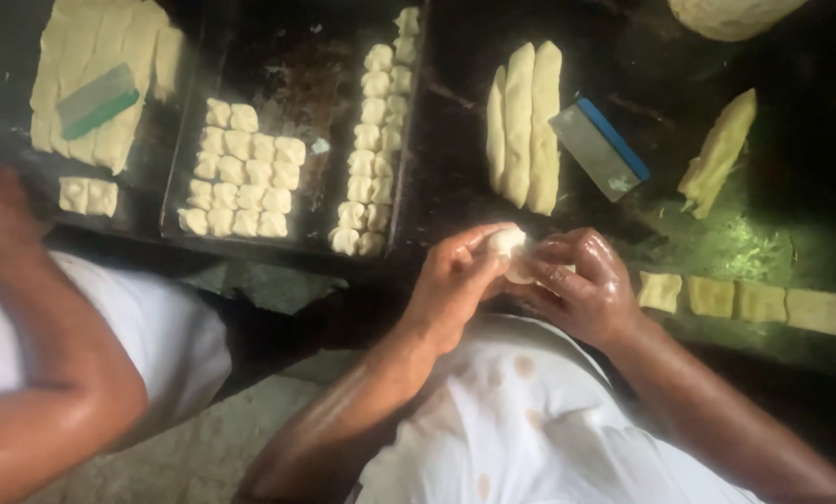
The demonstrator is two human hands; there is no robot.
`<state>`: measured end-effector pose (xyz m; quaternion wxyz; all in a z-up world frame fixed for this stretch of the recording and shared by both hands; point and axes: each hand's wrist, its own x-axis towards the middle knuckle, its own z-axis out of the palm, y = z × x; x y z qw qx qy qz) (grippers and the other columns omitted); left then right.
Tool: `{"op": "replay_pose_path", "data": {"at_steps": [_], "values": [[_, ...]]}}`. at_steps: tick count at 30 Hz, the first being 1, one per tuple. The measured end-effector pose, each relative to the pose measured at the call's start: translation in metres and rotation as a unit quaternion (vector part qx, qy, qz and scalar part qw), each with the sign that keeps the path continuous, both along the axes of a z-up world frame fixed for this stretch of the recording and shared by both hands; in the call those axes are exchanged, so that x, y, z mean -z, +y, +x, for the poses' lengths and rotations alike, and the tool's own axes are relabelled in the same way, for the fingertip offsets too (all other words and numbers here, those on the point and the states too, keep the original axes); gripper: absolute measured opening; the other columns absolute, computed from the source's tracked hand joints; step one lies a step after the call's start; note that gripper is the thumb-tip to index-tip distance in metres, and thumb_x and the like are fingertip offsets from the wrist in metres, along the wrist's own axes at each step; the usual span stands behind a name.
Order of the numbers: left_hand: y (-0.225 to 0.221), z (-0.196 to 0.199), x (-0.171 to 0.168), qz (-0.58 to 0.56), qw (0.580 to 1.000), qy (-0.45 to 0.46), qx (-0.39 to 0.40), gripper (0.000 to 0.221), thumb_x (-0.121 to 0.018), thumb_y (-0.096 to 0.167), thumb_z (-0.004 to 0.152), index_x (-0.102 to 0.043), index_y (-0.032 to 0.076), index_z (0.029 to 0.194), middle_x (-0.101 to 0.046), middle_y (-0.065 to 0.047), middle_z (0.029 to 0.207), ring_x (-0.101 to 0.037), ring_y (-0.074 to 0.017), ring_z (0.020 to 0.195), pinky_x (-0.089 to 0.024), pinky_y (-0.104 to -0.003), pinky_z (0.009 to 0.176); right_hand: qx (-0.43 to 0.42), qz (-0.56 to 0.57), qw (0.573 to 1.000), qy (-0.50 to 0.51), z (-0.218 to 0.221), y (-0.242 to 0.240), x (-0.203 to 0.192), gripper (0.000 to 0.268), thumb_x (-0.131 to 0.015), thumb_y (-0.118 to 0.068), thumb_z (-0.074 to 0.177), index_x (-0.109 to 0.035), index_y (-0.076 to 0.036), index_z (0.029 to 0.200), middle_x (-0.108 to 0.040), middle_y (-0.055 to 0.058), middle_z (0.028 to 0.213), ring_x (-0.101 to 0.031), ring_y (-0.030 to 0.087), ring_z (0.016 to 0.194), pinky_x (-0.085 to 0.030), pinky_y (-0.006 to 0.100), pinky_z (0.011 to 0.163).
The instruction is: Shaping portions of dough into rolls and placing them onto metal baking trays.
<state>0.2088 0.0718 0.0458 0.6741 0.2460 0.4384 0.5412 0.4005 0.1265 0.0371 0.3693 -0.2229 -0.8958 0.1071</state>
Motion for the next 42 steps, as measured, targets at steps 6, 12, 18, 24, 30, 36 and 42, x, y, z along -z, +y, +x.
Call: {"op": "replay_pose_path", "data": {"at_steps": [6, 12, 18, 24, 30, 36, 42], "values": [[-0.005, -0.008, 0.013, 0.126, 0.961, 0.243, -0.046, 0.034, -0.062, 0.009, 0.098, -0.066, -0.007, 0.128, -0.077, -0.008, 0.108, -0.071, -0.0135, 0.098, -0.059, -0.028, 0.086, -0.011, 0.012, 0.999, -0.037, -0.005, 0.012, -0.005, 0.029, -0.083, -0.004, 0.072, -0.074, -0.006, 0.100, -0.069, 0.012, 0.107, -0.067, 0.030, 0.099, -0.055, 0.046, 0.082], [-0.013, -0.027, 0.033, 0.169, 0.938, 0.304, 0.007, 0.040, -0.058, 0.004, 0.092, -0.065, -0.003, 0.131, -0.078, -0.018, 0.115, -0.076, -0.0225, 0.106, -0.060, -0.033, 0.091, -0.014, -0.126, 0.990, -0.064, -0.041, 0.018, -0.021, 0.033, -0.079, -0.003, 0.071, -0.073, -0.004, 0.104, -0.069, 0.018, 0.115, -0.067, 0.035, 0.105, -0.055, 0.046, 0.085], [-0.011, -0.054, 0.048, 0.182, 0.957, 0.206, -0.093, 0.076, -0.064, -0.003, 0.092, -0.031, 0.003, 0.160, -0.049, -0.021, 0.153, -0.053, -0.0308, 0.139, -0.044, -0.039, 0.115, 0.081, -0.563, 0.816, -0.105, -0.072, 0.045, 0.042, 0.022, -0.082, -0.014, 0.086, -0.072, -0.001, 0.101, -0.074, 0.013, 0.089, -0.070, 0.022, 0.081, -0.056, 0.038, 0.067], [-0.030, -0.102, 0.035, 0.176, 0.956, 0.201, -0.118, 0.050, -0.058, -0.008, 0.090, -0.059, 0.001, 0.139, -0.062, -0.013, 0.137, -0.065, -0.0161, 0.105, -0.057, -0.028, 0.088, 0.139, -0.611, 0.769, -0.127, -0.057, 0.061, 0.060, 0.028, -0.069, -0.023, 0.092, -0.073, -0.004, 0.113, -0.078, 0.010, 0.098, -0.076, 0.020, 0.081, -0.064, 0.036, 0.068], [-0.051, -0.138, 0.041, 0.160, 0.952, 0.209, -0.154, 0.038, -0.061, -0.006, 0.097, -0.063, 0.002, 0.135, -0.068, -0.009, 0.117, -0.064, -0.0096, 0.092, -0.053, -0.024, 0.082, 0.127, -0.343, 0.886, -0.283, -0.087, 0.039, 0.038, 0.038, -0.078, -0.026, 0.087, -0.072, -0.009, 0.120, -0.075, 0.014, 0.108, -0.072, 0.024, 0.093, -0.061, 0.038, 0.075], [-0.060, -0.164, 0.047, 0.140, 0.938, 0.259, -0.181, 0.033, -0.065, -0.001, 0.096, -0.064, 0.002, 0.129, -0.073, -0.007, 0.114, -0.064, -0.0082, 0.084, -0.052, -0.023, 0.076, 0.180, -0.357, 0.878, -0.264, -0.167, 0.090, -0.031, 0.030, -0.058, -0.018, 0.102, -0.068, -0.012, 0.130, -0.073, 0.010, 0.092, -0.071, 0.023, 0.076, -0.062, 0.040, 0.059], [-0.064, -0.186, 0.036, 0.144, 0.928, 0.284, -0.195, 0.026, -0.065, 0.001, 0.096, -0.067, 0.002, 0.122, -0.075, -0.005, 0.109, -0.067, -0.0076, 0.081, -0.054, -0.023, 0.071, 0.125, 0.000, 0.990, -0.063, -0.250, 0.196, -0.027, 0.023, -0.082, -0.012, 0.099, -0.071, -0.004, 0.118, -0.072, 0.011, 0.096, -0.069, 0.026, 0.089, -0.058, 0.046, 0.081]]}}
